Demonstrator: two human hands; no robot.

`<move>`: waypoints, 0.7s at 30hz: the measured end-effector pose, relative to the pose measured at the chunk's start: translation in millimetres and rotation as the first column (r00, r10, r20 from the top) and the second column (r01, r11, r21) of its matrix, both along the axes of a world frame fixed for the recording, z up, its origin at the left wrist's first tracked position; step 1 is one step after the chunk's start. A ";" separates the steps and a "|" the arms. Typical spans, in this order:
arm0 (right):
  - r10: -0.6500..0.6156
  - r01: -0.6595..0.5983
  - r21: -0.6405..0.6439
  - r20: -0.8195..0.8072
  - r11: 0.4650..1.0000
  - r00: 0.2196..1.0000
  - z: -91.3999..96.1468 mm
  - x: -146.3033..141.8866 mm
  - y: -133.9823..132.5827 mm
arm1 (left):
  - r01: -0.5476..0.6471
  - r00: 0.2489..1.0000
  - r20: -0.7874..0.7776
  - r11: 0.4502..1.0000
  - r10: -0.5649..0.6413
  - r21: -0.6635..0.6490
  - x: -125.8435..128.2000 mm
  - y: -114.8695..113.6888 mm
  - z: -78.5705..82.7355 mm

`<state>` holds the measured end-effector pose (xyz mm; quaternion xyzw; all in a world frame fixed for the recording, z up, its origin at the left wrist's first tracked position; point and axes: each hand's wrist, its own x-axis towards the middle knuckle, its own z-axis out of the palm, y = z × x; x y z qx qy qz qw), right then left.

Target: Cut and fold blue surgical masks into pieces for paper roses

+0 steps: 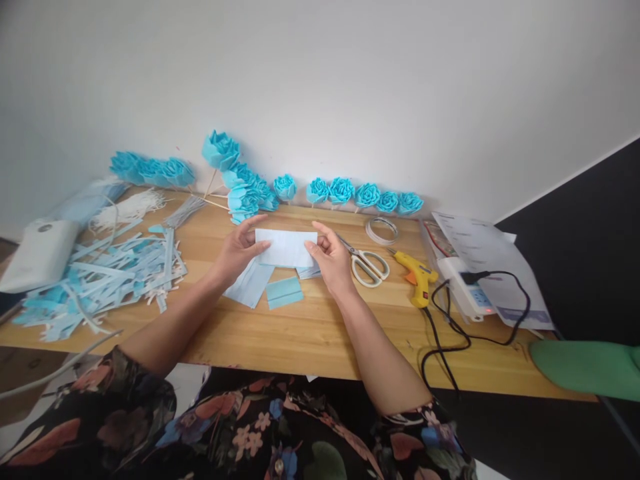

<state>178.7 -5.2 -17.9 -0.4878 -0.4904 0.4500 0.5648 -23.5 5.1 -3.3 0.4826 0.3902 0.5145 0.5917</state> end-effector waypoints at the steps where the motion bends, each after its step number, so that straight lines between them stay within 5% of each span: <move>1: 0.004 -0.004 -0.003 -0.003 1.000 1.000 -0.4 0.2 0.1 | -0.011 1.000 0.004 1.000 0.011 -0.007 -0.1 0.4 -0.2; 13: 0.031 -0.033 0.037 0.054 0.999 0.998 0.4 5.3 1.5 | -0.017 1.000 0.010 0.995 0.016 0.094 -1.6 4.7 -8.2; 21: 0.160 -0.154 -0.130 0.040 0.980 0.986 -0.2 9.2 0.4 | -0.057 0.996 0.076 0.996 0.052 0.069 -3.8 7.1 -8.6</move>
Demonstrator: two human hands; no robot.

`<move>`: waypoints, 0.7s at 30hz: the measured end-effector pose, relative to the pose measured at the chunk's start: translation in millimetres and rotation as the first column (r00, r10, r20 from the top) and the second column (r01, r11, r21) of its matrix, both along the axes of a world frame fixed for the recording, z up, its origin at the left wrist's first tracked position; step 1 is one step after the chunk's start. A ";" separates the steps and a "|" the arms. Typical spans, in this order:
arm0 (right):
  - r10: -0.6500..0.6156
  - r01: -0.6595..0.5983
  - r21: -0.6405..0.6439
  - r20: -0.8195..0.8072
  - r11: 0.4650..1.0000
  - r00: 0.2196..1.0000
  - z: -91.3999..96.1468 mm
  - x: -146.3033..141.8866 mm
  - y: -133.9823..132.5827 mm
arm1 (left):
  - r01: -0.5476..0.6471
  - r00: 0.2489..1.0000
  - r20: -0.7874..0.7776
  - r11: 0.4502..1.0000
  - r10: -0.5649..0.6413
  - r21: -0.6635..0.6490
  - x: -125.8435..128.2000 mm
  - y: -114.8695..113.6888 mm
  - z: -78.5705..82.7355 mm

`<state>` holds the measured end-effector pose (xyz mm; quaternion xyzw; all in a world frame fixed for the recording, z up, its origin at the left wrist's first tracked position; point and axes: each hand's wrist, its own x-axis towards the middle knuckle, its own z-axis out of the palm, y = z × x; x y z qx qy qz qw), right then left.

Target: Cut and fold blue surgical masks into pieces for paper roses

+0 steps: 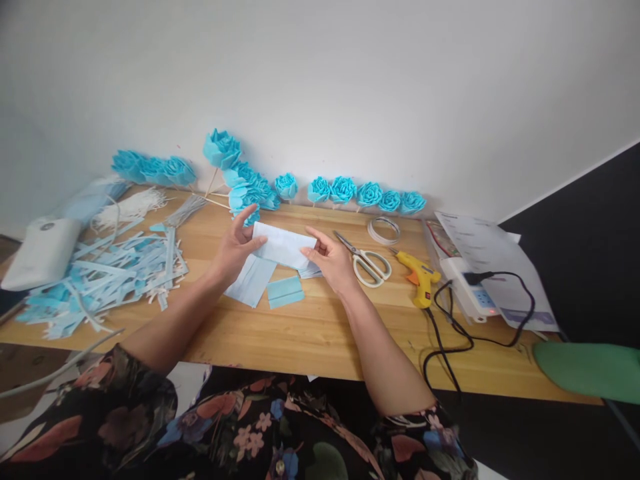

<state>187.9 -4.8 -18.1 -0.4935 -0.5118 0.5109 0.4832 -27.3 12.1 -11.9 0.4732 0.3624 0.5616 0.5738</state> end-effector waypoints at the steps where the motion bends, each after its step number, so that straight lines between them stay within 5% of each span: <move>1: 0.041 -0.041 -0.032 0.005 0.999 0.999 -0.1 0.7 -0.4 | -0.002 1.000 0.025 1.000 0.002 -0.015 -0.3 -0.1 0.7; 7: 0.316 -0.304 -0.094 0.166 0.948 0.934 5.0 2.8 -6.6 | 0.005 0.994 0.106 0.994 0.006 -0.107 -3.0 1.6 1.4; 10: 0.506 -0.488 -0.139 0.171 0.862 0.846 10.8 1.7 -11.3 | 0.049 0.989 0.141 0.992 -0.033 -0.118 -3.6 -0.2 4.3; 13: 0.632 -0.623 -0.106 0.098 0.775 0.769 15.8 0.2 -14.9 | 0.229 0.968 0.137 0.964 -0.211 -0.133 -2.9 -6.1 10.0; 17: 0.559 -0.562 0.000 0.113 0.827 0.822 16.2 -4.4 -17.7 | 0.462 0.886 0.042 0.875 -0.461 -0.146 0.2 -15.6 14.0; 21: 0.366 -0.364 -0.044 0.190 0.930 0.911 8.6 -12.5 -20.1 | 0.447 0.889 -0.065 0.889 -0.454 -0.098 5.2 -21.0 10.5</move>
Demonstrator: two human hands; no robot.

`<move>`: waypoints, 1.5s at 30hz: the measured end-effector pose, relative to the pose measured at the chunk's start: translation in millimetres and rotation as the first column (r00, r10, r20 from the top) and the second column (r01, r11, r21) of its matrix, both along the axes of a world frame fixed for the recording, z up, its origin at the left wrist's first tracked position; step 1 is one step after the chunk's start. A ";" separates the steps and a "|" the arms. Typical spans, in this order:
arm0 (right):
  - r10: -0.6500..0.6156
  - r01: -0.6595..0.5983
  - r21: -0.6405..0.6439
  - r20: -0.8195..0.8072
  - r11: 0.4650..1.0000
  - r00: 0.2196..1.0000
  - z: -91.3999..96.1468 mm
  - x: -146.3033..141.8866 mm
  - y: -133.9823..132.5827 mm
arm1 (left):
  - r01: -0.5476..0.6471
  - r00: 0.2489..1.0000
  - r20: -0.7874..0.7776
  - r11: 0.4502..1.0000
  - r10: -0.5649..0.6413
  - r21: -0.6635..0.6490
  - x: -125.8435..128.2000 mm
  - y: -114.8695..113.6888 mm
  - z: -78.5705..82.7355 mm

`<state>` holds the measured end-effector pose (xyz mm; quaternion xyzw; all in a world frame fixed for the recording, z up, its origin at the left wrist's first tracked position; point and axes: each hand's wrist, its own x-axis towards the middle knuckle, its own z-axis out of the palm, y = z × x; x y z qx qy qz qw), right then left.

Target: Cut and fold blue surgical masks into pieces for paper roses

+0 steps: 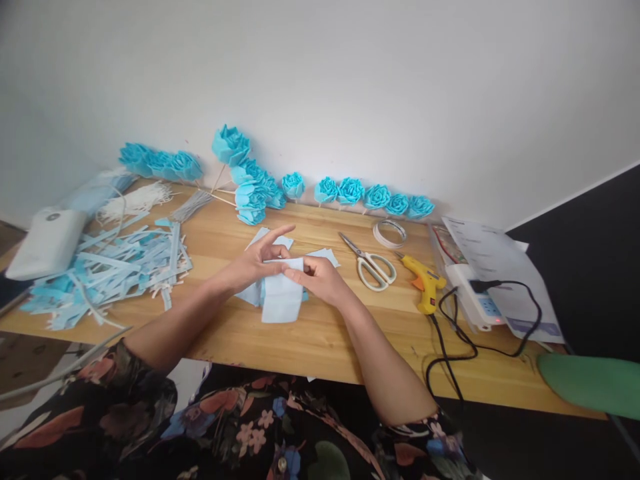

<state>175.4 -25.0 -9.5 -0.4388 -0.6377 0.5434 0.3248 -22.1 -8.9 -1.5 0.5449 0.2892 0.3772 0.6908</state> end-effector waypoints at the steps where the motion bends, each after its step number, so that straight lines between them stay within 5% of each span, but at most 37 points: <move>1: -0.057 0.057 0.009 0.002 0.998 0.998 -2.3 -1.4 -0.2 | -0.038 0.999 -0.011 0.999 0.038 0.008 1.3 -0.5 -1.6; 4: -0.216 0.219 0.045 -0.064 0.975 0.974 -8.6 -2.3 1.5 | -0.140 0.990 -0.037 0.990 0.139 -0.019 5.1 -0.8 -6.1; 9: -0.365 0.378 0.081 -0.141 0.922 0.920 -14.1 2.0 7.9 | -0.134 0.989 -0.079 0.983 0.125 -0.127 9.1 -1.0 -9.8; 14: -0.283 0.286 0.166 -0.042 0.944 0.958 -4.9 10.6 8.6 | -0.152 0.976 -0.161 0.987 0.143 -0.043 8.2 -1.1 -9.7; 19: -0.142 0.115 0.238 0.101 0.964 0.985 19.3 19.4 0.8 | 0.030 0.947 -0.321 0.986 0.024 0.162 7.2 -6.4 -2.6; 23: -0.064 -0.003 0.272 0.238 0.962 0.969 25.2 13.8 -3.4 | 0.103 0.897 -0.439 0.940 0.055 0.326 9.1 -12.3 1.8; 30: -0.275 0.262 0.206 0.032 0.943 0.961 7.3 9.3 3.7 | 0.071 0.884 -0.457 0.937 0.100 0.343 10.3 -11.3 3.8; 38: -0.467 0.485 0.142 -0.144 0.863 0.872 7.7 18.1 14.0 | -0.080 0.860 -0.461 0.951 0.218 0.299 5.8 -2.4 -6.4; 45: -0.535 0.560 0.143 -0.179 0.816 0.825 3.8 16.4 16.3 | -0.135 0.858 -0.451 0.955 0.246 0.264 4.4 1.1 -11.6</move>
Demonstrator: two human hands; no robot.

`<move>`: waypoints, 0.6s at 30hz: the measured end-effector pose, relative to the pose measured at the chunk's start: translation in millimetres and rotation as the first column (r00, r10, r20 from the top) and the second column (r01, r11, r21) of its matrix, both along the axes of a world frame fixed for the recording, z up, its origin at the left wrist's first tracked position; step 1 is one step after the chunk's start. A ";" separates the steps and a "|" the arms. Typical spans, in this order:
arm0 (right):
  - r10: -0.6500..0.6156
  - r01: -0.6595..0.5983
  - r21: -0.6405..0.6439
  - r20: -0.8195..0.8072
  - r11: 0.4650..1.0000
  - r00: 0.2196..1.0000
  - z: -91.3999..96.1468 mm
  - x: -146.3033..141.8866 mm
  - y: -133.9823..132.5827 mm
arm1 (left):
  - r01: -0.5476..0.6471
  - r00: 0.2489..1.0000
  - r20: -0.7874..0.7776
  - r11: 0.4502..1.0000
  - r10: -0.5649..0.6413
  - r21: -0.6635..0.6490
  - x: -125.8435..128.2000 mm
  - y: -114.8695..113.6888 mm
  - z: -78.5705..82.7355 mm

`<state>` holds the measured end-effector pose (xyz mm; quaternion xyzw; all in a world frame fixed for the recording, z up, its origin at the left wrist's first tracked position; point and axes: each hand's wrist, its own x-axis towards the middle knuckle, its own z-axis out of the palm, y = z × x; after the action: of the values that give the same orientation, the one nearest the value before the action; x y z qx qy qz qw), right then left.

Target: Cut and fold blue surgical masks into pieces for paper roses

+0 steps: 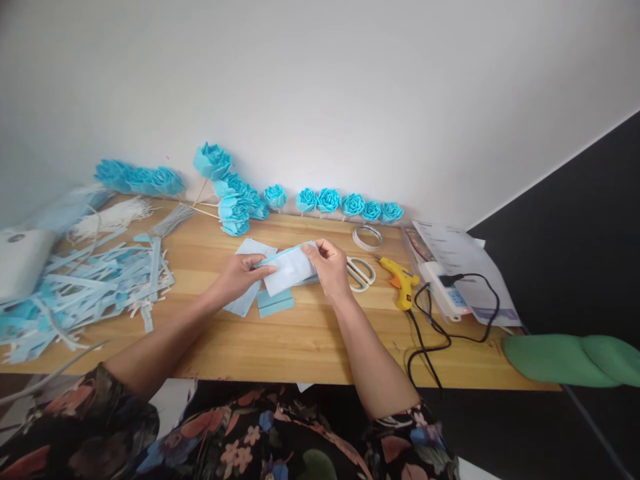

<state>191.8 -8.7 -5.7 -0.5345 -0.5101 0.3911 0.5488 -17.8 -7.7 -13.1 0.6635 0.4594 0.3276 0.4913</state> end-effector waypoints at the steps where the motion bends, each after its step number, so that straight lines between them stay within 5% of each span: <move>1: -0.003 0.003 -0.001 -0.009 1.000 1.000 0.2 -0.1 -0.1 | 0.001 1.000 0.004 1.000 -0.001 -0.006 0.0 -0.1 0.0; 18: -0.066 0.066 0.006 -0.014 0.998 0.998 -1.6 1.0 0.0 | 0.055 0.990 0.130 0.997 -0.048 -0.057 3.7 -4.2 9.2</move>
<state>192.9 -8.7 -7.4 -0.5467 -0.4896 0.3747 0.5666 -14.1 -11.9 -3.8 0.6376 0.4193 0.3427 0.5479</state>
